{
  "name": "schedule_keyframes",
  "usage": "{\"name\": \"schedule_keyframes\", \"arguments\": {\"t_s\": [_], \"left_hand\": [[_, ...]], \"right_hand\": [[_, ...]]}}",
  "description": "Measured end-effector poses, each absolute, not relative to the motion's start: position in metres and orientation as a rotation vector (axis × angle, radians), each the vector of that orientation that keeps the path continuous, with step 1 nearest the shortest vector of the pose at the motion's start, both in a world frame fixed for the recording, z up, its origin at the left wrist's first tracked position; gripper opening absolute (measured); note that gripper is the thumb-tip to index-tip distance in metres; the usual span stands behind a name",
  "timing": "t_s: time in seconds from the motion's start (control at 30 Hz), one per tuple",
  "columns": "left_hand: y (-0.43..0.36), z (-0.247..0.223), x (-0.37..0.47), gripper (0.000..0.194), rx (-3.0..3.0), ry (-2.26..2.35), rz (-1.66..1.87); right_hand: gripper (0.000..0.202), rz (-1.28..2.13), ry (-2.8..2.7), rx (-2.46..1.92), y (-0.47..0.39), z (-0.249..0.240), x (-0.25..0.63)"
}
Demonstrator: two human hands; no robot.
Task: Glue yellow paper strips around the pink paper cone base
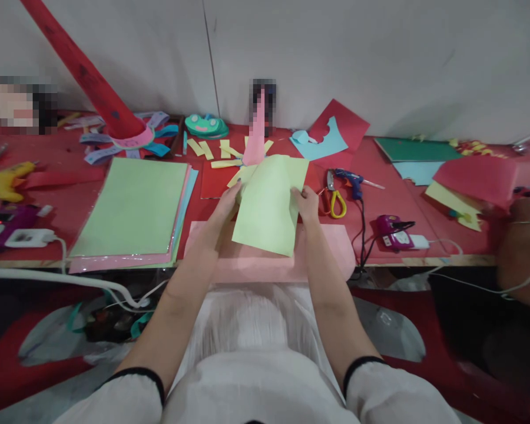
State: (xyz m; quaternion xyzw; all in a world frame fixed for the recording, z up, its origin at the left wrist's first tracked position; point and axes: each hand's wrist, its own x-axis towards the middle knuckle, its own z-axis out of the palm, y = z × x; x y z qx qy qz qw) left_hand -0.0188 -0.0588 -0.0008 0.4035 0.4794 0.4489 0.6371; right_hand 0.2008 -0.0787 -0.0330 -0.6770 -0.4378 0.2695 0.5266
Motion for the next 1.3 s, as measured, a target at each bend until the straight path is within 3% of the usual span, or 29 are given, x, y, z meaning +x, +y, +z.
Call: {"name": "schedule_keyframes", "arguments": {"t_s": [0.2, 0.57, 0.9, 1.07, 1.3], "left_hand": [[-0.046, -0.007, -0.029, 0.056, 0.828, 0.887, 1.022], [-0.055, 0.009, -0.038, 0.060, 0.790, 0.640, 1.011], [-0.044, -0.008, -0.025, 0.027, 0.957, 1.273, 1.354], [-0.042, -0.013, -0.022, 0.013, 1.138, 1.362, 1.281], [-0.043, -0.025, -0.019, 0.071, 1.500, 1.410, 1.072]], "right_hand": [[0.023, 0.559, -0.981, -1.680, -0.077, -0.036, 0.214], [0.023, 0.690, -1.025, -1.586, -0.079, -0.034, 0.206], [0.033, 0.754, -1.054, -1.577, -0.076, -0.038, 0.211], [0.031, 0.806, -1.065, -1.513, -0.077, -0.038, 0.213], [0.034, 0.860, -1.065, -1.486, -0.075, -0.043, 0.216]]}}
